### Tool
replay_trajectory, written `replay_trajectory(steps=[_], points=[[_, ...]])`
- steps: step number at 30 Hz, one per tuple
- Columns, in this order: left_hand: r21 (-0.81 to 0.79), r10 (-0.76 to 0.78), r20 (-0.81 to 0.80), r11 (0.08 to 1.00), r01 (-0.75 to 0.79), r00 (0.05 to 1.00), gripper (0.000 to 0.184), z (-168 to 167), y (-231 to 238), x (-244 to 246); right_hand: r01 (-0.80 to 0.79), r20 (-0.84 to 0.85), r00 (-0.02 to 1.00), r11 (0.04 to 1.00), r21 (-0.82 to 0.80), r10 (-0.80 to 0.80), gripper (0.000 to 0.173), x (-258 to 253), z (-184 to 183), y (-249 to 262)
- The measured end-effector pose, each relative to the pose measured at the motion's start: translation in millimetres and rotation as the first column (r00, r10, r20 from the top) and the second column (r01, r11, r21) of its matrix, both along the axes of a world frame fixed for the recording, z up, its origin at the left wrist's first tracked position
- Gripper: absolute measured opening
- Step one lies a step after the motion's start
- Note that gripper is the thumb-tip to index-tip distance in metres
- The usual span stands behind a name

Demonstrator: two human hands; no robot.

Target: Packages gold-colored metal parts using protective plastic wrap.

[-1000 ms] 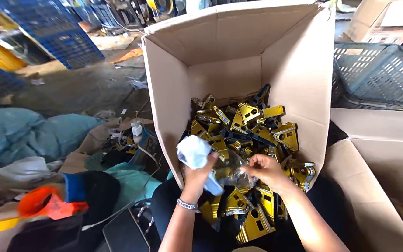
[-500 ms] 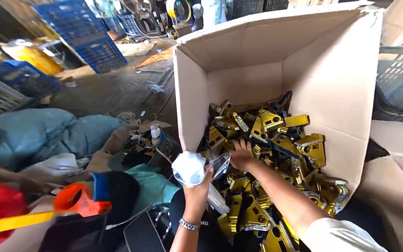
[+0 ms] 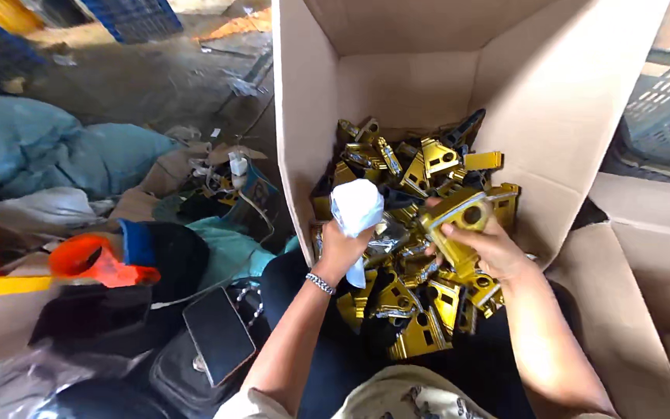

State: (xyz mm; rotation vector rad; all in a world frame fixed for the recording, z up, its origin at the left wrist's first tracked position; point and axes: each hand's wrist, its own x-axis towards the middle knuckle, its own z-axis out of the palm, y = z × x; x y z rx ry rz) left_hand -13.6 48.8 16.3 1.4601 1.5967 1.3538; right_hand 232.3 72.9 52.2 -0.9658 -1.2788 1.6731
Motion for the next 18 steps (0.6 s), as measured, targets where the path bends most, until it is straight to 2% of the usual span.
replay_trajectory(steps=[1,2,3,5,6,8,9,10,12,14,16,18], points=[[-0.002,-0.023,0.051,1.000,0.023,0.998,0.041,0.9,-0.9,11.3,-0.056,0.076,0.995,0.996,-0.069,0.062,0.065,-2.5,6.0,-7.3],[-0.015,-0.048,0.138,0.999,0.050,0.989,0.044,2.5,-2.8,23.4,-0.040,0.184,0.981,0.996,-0.085,0.055,0.065,-7.7,5.9,-10.6],[-0.047,-0.049,0.258,0.997,0.063,0.965,0.046,5.8,-5.6,35.6,0.030,0.287,0.958,0.999,-0.034,-0.019,0.065,-13.6,-0.9,-11.3],[-0.111,0.009,0.488,0.992,0.052,0.873,0.046,17.1,-8.2,55.9,0.120,0.474,0.854,0.969,0.218,-0.212,0.062,-27.2,-21.0,-9.5],[-0.131,0.039,0.543,0.991,0.038,0.839,0.043,22.6,-7.0,62.1,0.019,0.621,0.747,0.941,0.337,-0.237,0.054,-34.6,-26.0,-9.4],[-0.142,0.033,0.494,0.989,0.044,0.869,0.029,24.0,-6.9,63.3,-0.252,0.833,0.542,0.924,0.288,-0.112,0.051,-49.2,-28.2,-13.6],[-0.134,-0.013,0.393,0.988,0.072,0.919,0.026,17.9,-8.6,59.3,-0.301,0.854,0.515,0.920,0.253,-0.067,0.054,-52.4,-32.4,-13.7],[-0.120,-0.070,0.271,0.987,0.106,0.960,0.028,10.8,-9.9,54.8,-0.296,0.845,0.533,0.926,0.233,-0.042,0.059,-52.4,-35.5,-10.3],[-0.051,-0.124,-0.018,0.991,0.123,0.992,0.044,3.7,-7.8,45.9,-0.193,0.752,0.657,0.954,0.228,-0.047,0.073,-51.8,-40.6,0.6],[0.065,-0.069,-0.239,0.994,0.087,0.969,0.057,-0.6,-4.8,39.6,-0.018,0.587,0.808,0.992,0.123,-0.058,0.072,-56.1,-41.5,2.0],[0.139,0.041,-0.295,0.990,0.001,0.955,0.051,-3.1,0.2,38.3,0.085,0.285,0.956,0.995,-0.051,-0.067,0.055,-55.9,-44.5,-2.1],[0.173,0.150,-0.209,0.978,-0.115,0.966,0.046,-4.3,1.5,42.5,0.104,0.026,0.995,0.967,-0.233,-0.101,0.044,-52.1,-44.0,-8.0]])
